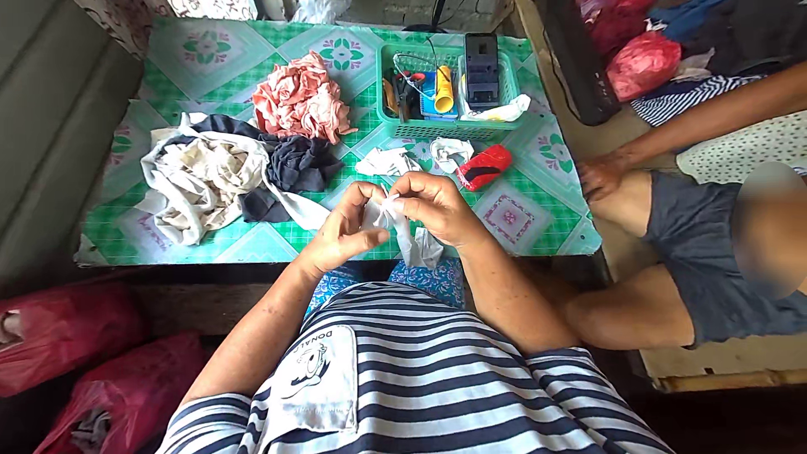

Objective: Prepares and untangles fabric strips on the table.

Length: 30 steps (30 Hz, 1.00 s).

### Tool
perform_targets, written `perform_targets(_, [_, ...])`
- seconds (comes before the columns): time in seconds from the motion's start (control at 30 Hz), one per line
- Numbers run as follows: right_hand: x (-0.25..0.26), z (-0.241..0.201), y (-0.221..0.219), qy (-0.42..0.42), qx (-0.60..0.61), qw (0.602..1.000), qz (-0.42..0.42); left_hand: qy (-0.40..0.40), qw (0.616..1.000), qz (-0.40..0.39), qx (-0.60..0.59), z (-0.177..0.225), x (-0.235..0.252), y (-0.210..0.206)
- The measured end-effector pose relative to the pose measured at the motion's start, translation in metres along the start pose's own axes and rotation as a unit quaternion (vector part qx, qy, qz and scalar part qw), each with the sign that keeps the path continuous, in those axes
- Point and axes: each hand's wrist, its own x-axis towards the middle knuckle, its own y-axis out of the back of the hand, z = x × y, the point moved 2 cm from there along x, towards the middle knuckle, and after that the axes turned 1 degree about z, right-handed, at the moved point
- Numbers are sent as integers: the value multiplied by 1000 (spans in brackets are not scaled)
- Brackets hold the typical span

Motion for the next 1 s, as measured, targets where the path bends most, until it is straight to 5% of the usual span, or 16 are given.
perform_targets(0.37, [-4, 13, 17, -30, -27, 998, 51, -17, 977, 100, 187, -12, -3, 27])
perform_targets(0.63, [3, 12, 1, -30, -50, 998, -10, 58, 981, 158, 93, -15, -8, 34])
perform_targets(0.9, [8, -1, 0, -5, -55, 998, -22, 50, 987, 148, 41, -23, -11, 46])
perform_targets(1.0, [6, -12, -8, 0, -11, 996, -94, 55, 984, 161, 59, -23, -7, 46])
